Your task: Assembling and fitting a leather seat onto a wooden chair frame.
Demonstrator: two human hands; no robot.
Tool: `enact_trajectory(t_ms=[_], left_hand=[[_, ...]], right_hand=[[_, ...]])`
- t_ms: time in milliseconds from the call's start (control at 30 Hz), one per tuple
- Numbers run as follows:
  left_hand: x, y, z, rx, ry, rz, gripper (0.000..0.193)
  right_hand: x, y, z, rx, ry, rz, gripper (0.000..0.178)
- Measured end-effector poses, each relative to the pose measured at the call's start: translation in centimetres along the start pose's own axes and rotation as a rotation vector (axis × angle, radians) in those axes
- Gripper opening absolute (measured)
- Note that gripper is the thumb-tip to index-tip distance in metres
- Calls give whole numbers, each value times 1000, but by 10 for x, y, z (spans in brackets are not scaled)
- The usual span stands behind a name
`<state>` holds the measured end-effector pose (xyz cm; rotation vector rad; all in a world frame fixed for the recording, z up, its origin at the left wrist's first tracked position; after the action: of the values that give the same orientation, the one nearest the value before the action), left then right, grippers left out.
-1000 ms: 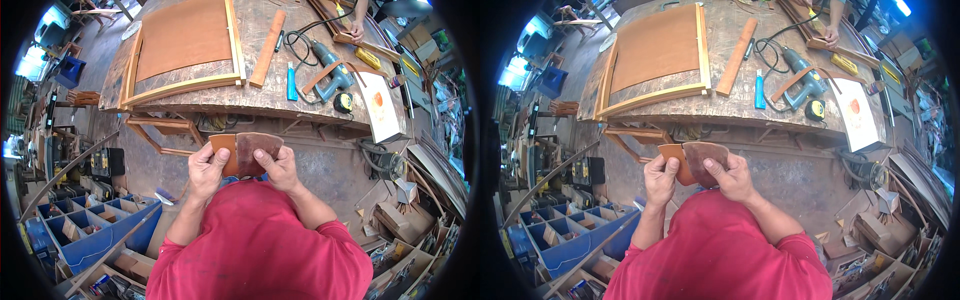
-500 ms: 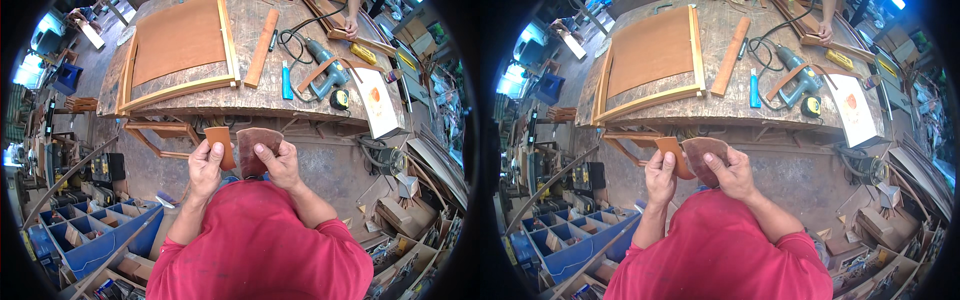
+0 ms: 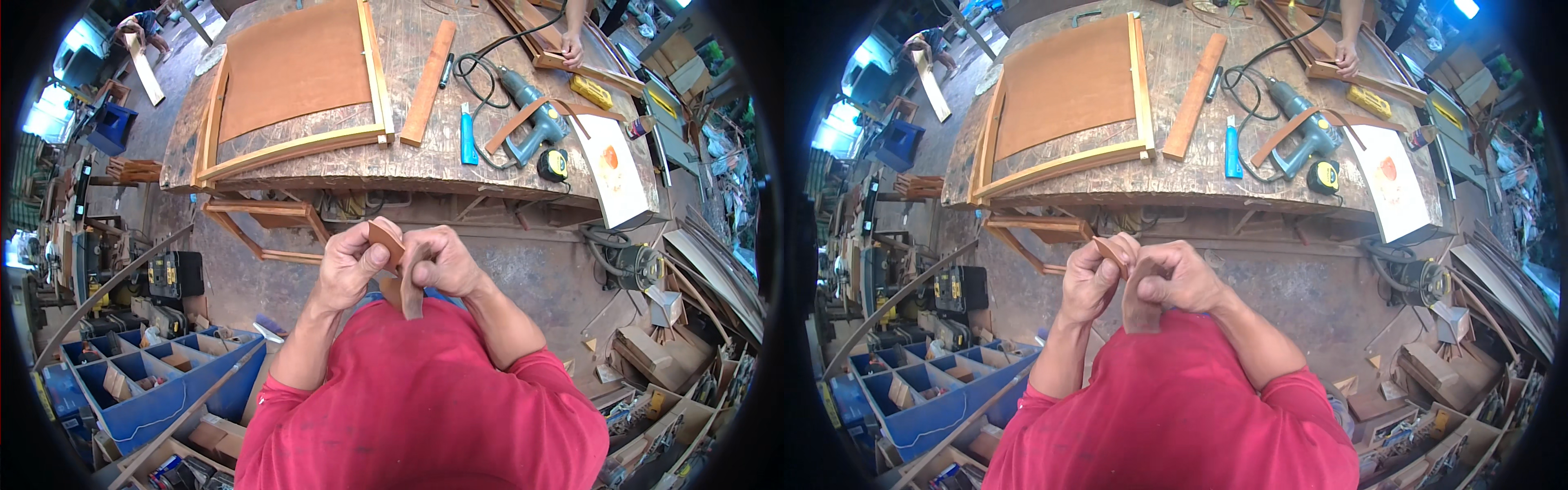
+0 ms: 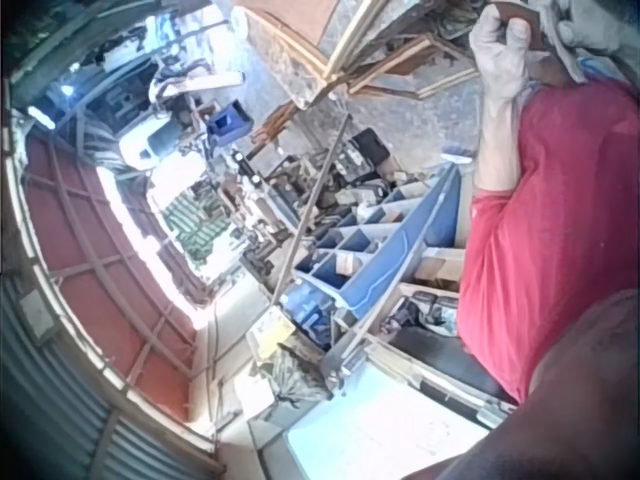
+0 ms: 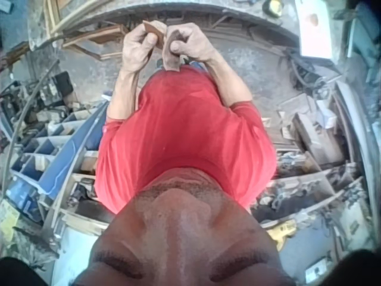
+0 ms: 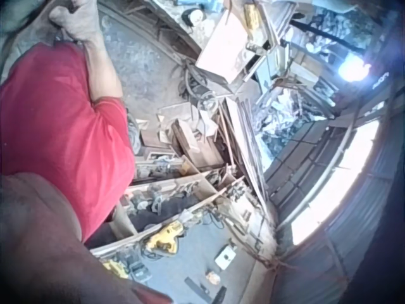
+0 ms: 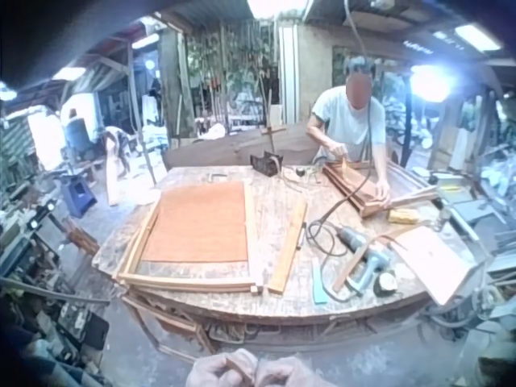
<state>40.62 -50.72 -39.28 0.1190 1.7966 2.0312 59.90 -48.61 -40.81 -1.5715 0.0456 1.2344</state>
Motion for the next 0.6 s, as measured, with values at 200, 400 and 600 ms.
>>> enact_trajectory(t_ms=[200, 400, 600], left_hand=[[2, 9, 6, -116, -52, 116, 26], [5, 14, 11, -143, -248, 246, 32], [9, 17, 22, -185, -493, 264, 28]], right_hand=[[-9, 7, 8, -69, -63, -196, 60], [-4, 23, 6, -147, -97, -118, 81], [6, 33, 13, -108, -199, -306, 82]])
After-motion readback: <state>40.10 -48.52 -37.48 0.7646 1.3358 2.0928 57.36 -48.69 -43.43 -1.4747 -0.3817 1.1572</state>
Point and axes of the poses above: each hand's wrist, its own z-axis towards the middle knuckle, its own x-axis out of the back of the hand, y = z × x, the point moved 1 cm from there along z, towards the middle knuckle, and after that the axes turned 15 degrees about z, right-handed, at the moved point
